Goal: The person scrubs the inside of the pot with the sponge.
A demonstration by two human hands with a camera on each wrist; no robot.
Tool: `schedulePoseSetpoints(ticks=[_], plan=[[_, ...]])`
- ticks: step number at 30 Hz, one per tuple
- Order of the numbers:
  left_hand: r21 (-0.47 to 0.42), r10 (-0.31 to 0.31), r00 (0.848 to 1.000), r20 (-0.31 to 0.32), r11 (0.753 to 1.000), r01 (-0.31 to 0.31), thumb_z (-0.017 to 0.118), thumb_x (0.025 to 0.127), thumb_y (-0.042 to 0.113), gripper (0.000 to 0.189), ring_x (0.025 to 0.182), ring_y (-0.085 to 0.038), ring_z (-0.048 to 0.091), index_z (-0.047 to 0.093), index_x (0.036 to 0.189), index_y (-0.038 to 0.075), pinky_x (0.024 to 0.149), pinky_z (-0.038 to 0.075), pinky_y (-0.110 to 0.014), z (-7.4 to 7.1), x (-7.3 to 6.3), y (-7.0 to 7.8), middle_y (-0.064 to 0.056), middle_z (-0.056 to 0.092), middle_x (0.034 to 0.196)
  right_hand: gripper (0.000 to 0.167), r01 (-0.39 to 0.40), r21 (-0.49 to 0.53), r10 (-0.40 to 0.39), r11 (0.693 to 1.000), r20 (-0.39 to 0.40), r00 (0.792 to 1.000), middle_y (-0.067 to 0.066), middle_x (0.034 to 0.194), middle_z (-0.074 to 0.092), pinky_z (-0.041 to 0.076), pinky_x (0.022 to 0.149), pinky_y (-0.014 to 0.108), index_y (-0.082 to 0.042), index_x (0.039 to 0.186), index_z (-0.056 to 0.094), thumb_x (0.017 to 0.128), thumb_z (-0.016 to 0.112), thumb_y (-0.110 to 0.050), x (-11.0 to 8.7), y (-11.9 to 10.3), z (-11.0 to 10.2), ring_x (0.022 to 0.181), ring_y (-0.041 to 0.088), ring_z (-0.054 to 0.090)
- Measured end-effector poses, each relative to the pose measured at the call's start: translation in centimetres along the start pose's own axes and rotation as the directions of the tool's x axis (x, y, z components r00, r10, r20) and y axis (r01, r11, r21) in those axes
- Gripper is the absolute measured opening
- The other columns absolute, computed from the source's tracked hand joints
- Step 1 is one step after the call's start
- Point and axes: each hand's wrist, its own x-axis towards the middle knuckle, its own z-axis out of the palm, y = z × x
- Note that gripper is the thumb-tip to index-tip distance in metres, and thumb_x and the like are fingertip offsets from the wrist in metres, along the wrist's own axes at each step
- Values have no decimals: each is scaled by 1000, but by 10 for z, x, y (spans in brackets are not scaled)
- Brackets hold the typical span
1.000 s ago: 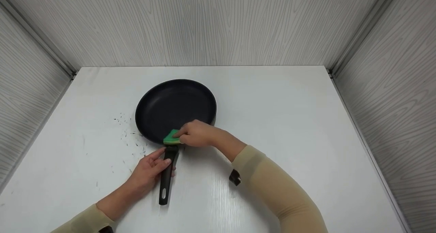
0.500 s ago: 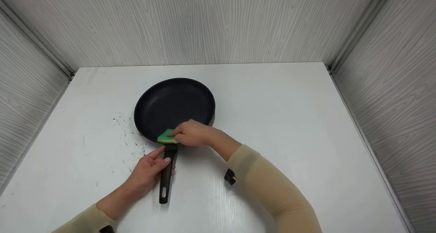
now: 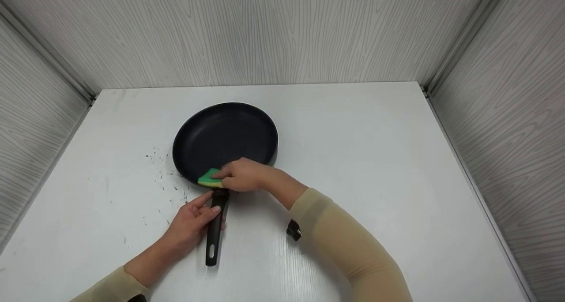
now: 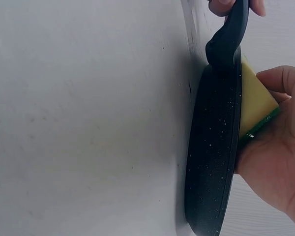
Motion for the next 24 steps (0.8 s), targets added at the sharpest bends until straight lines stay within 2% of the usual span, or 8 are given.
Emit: schedulePoseSetpoints(ticks=[4, 10, 17, 24], plan=[[-2, -4, 1000, -1, 1000, 4, 70, 105, 18, 81, 87, -23, 77, 21, 166, -4, 90, 60, -34, 0, 0, 0, -17, 77, 104, 51, -47, -5, 47, 999, 6, 999, 15, 156, 53, 45, 111, 46, -28, 150, 62, 101, 47, -24, 0, -3, 0, 143, 31, 50], [-21, 6, 1000, 5, 1000, -5, 69, 105, 15, 80, 87, -22, 77, 21, 166, -5, 90, 60, -34, 1, 0, 0, -18, 77, 103, 50, -79, 4, 79, 997, 6, 997, 17, 145, 57, 49, 104, 45, -29, 148, 64, 101, 50, -21, 0, -6, -2, 129, 29, 55], [9, 8, 1000, -2, 1000, -8, 70, 105, 16, 82, 85, -21, 77, 19, 166, -6, 90, 60, -33, 0, 1, 1, -15, 78, 98, 52, -58, 9, 58, 998, 32, 998, 19, 151, 53, 46, 109, 47, -29, 151, 61, 102, 48, -19, 6, -7, -1, 137, 32, 52], [-21, 4, 1000, 21, 1000, -4, 69, 105, 14, 78, 83, -21, 76, 24, 166, -2, 87, 60, -33, 0, 2, 0, -16, 77, 98, 51, -59, 10, 58, 998, 49, 997, 17, 155, 49, 43, 114, 48, -32, 154, 57, 105, 46, -21, 16, -9, 1, 142, 33, 48]])
